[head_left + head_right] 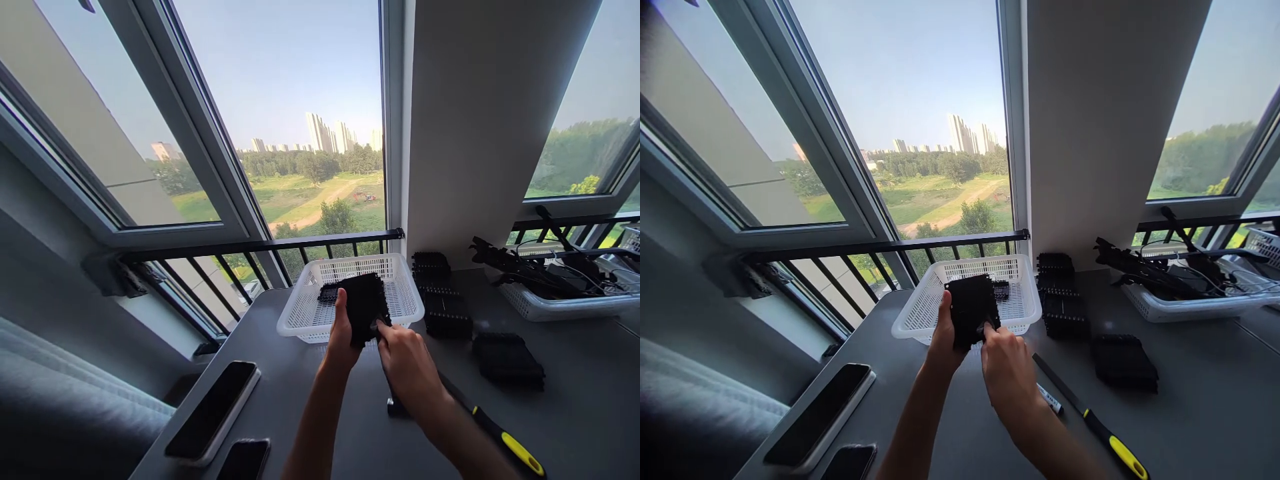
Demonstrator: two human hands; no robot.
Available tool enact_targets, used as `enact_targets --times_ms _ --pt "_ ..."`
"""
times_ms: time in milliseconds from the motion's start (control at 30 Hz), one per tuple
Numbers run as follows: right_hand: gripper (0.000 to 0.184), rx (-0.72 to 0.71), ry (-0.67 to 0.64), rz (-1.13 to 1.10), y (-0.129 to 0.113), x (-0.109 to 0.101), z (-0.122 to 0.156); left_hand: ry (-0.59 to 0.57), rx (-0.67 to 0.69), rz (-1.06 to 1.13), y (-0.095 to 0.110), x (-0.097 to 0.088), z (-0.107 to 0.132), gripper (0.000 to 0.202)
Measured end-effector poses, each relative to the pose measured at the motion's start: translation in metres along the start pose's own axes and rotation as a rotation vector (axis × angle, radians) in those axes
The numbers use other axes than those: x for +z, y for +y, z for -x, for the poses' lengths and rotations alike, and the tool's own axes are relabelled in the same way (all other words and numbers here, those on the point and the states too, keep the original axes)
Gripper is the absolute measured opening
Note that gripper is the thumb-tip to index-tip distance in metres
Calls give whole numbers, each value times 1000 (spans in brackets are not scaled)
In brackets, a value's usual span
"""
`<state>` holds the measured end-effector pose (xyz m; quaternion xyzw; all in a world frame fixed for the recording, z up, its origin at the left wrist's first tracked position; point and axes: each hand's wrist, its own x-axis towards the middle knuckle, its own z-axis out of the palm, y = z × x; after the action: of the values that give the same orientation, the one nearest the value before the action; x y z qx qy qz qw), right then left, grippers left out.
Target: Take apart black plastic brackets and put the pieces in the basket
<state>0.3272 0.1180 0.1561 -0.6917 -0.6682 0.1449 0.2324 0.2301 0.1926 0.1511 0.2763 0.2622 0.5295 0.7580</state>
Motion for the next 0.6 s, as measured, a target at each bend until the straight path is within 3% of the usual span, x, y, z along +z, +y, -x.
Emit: enact_targets --times_ms 267,333,467,600 --pt "26 -64 13 -209 13 -11 2 -5 6 -71 3 -7 -4 56" --pt "25 -111 104 -340 19 -20 3 2 -3 -65 4 -8 -5 59" --pt "31 -175 432 -491 25 -24 1 -65 -89 -83 1 -12 -5 59" --pt "39 -226 478 -294 23 -12 -7 -144 -209 -86 -11 -12 1 58"
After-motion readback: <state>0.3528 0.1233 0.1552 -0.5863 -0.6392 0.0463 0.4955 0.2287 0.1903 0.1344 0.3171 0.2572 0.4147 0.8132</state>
